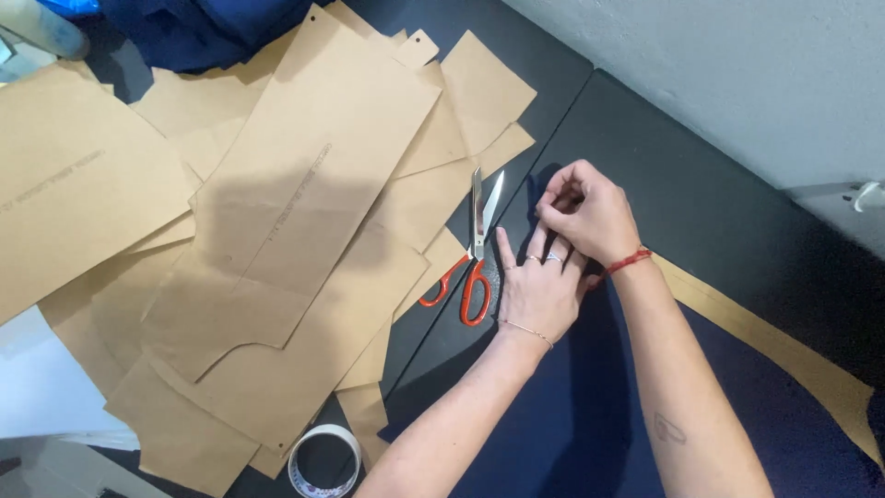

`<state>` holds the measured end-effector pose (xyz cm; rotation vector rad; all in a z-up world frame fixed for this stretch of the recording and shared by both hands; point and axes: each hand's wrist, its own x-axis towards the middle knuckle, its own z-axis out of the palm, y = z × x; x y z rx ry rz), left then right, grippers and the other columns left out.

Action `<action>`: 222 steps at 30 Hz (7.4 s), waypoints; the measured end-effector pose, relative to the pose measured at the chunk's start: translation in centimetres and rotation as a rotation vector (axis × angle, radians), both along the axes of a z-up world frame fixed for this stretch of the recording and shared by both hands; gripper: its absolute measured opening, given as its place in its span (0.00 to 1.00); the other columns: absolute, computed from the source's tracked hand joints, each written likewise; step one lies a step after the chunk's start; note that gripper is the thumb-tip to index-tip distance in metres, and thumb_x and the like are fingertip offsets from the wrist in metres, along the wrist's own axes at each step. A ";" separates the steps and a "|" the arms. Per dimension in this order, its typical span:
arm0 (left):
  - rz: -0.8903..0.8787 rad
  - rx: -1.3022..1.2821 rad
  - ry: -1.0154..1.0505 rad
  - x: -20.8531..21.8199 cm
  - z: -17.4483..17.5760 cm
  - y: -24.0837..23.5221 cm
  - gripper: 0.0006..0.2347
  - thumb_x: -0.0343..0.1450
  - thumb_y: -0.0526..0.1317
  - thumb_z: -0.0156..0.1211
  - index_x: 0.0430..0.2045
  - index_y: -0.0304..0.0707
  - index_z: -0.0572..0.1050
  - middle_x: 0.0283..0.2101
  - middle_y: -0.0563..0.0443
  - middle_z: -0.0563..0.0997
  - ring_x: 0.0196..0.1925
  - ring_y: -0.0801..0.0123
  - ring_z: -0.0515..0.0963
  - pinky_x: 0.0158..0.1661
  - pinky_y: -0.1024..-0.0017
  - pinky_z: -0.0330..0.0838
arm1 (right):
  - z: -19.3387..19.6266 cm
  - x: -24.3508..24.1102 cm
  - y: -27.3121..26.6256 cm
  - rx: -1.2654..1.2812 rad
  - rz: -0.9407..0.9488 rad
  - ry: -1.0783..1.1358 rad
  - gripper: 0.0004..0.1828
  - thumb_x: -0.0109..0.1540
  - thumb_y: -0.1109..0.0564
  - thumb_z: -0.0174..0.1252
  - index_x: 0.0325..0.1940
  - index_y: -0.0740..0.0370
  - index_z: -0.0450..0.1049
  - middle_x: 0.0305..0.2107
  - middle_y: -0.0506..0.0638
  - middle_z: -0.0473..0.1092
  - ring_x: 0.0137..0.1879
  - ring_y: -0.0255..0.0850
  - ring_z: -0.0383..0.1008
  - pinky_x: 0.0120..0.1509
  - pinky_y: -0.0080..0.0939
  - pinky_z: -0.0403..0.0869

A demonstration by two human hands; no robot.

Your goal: The person is laying out blue fabric on a cutting table, placing cardboard patterns, marking the outlines with a pen, and then cutting the fabric using a handheld electric rotary cutter.

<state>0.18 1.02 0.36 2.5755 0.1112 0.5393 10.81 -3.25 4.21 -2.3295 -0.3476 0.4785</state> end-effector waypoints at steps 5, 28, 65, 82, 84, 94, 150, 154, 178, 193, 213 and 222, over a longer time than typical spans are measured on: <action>0.012 0.018 -0.023 0.1 0.0 -0.1 0.18 0.61 0.47 0.52 0.44 0.48 0.64 0.53 0.53 0.63 0.62 0.58 0.56 0.54 0.36 0.47 | -0.4 0.9 -0.1 0.074 -0.047 -0.147 0.10 0.48 0.60 0.58 0.30 0.56 0.66 0.22 0.43 0.69 0.31 0.34 0.70 0.37 0.32 0.69; 0.173 -0.345 0.510 -6.5 9.9 2.5 0.09 0.63 0.43 0.43 0.34 0.54 0.69 0.36 0.49 0.76 0.39 0.51 0.73 0.36 0.61 0.64 | -3.1 -40.6 -20.0 -0.175 -0.583 0.155 0.07 0.47 0.51 0.53 0.24 0.41 0.77 0.31 0.35 0.65 0.29 0.27 0.71 0.33 0.26 0.70; -0.928 -0.090 0.086 -29.7 4.4 -14.0 0.10 0.59 0.30 0.44 0.25 0.45 0.74 0.32 0.57 0.77 0.36 0.71 0.75 0.49 0.64 0.58 | 10.4 -47.2 -33.5 -0.162 -1.147 0.815 0.20 0.42 0.59 0.57 0.39 0.60 0.67 0.23 0.58 0.75 0.29 0.48 0.73 0.39 0.40 0.66; -0.993 -0.057 -0.087 -26.8 2.9 -24.6 0.04 0.62 0.36 0.51 0.26 0.41 0.71 0.46 0.48 0.71 0.51 0.64 0.69 0.52 0.44 0.55 | 10.0 -40.8 -35.2 -0.296 -1.027 0.787 0.29 0.43 0.42 0.56 0.45 0.53 0.69 0.40 0.52 0.70 0.44 0.45 0.68 0.49 0.40 0.62; -0.996 -0.051 -0.061 -26.9 2.9 -24.5 0.04 0.61 0.36 0.52 0.26 0.42 0.71 0.47 0.48 0.71 0.51 0.64 0.69 0.52 0.45 0.55 | 9.9 -40.1 -35.3 -0.299 -1.027 0.779 0.28 0.43 0.42 0.56 0.44 0.54 0.69 0.39 0.52 0.70 0.43 0.45 0.69 0.48 0.40 0.62; -0.891 -0.014 -0.093 -27.7 1.1 -25.3 0.04 0.63 0.40 0.46 0.29 0.48 0.64 0.48 0.54 0.66 0.54 0.68 0.65 0.56 0.50 0.52 | 10.5 -35.4 -34.9 -0.241 -0.945 0.635 0.34 0.42 0.39 0.61 0.42 0.65 0.66 0.40 0.66 0.67 0.53 0.57 0.63 0.53 0.53 0.62; -0.858 -0.006 -0.117 -11.2 0.8 -18.8 0.06 0.60 0.33 0.53 0.27 0.44 0.72 0.45 0.51 0.72 0.48 0.66 0.72 0.52 0.61 0.59 | 7.3 -8.7 -41.6 -0.792 -0.051 0.572 0.36 0.39 0.64 0.62 0.51 0.45 0.66 0.36 0.51 0.72 0.40 0.44 0.71 0.43 0.39 0.66; -0.857 0.103 -0.079 -11.4 1.1 -18.6 0.07 0.60 0.38 0.55 0.29 0.48 0.73 0.47 0.53 0.72 0.50 0.68 0.70 0.53 0.63 0.58 | 7.3 -8.0 -39.9 -0.736 0.012 0.576 0.36 0.37 0.62 0.61 0.50 0.46 0.67 0.34 0.50 0.72 0.38 0.43 0.70 0.39 0.38 0.67; 0.197 0.289 0.255 -7.4 2.9 -6.0 0.19 0.61 0.49 0.52 0.45 0.51 0.66 0.59 0.39 0.50 0.62 0.53 0.48 0.46 0.30 0.45 | 7.6 -5.3 -26.9 -0.796 0.126 0.488 0.30 0.38 0.56 0.61 0.45 0.46 0.69 0.25 0.49 0.69 0.29 0.42 0.67 0.32 0.36 0.63; -0.022 0.123 0.233 -11.7 4.0 -2.3 0.17 0.61 0.38 0.50 0.44 0.44 0.65 0.58 0.50 0.59 0.62 0.62 0.54 0.51 0.34 0.40 | 7.3 -3.1 -18.8 -0.786 0.137 0.461 0.32 0.37 0.55 0.59 0.46 0.49 0.68 0.28 0.52 0.70 0.31 0.44 0.68 0.32 0.37 0.65; -0.143 0.012 0.188 -13.6 4.0 -2.3 0.14 0.64 0.37 0.49 0.44 0.39 0.68 0.55 0.43 0.63 0.59 0.59 0.59 0.52 0.44 0.48 | 8.6 -1.4 -10.8 -0.766 0.184 0.423 0.23 0.37 0.57 0.57 0.37 0.55 0.71 0.20 0.53 0.67 0.26 0.44 0.63 0.28 0.38 0.61; -0.148 -0.042 0.177 -13.7 4.1 -2.1 0.14 0.63 0.36 0.50 0.42 0.40 0.69 0.55 0.44 0.63 0.59 0.58 0.60 0.52 0.43 0.48 | 8.0 -0.2 -7.5 -0.748 0.259 0.402 0.21 0.38 0.56 0.57 0.35 0.57 0.70 0.18 0.53 0.65 0.23 0.44 0.60 0.26 0.38 0.57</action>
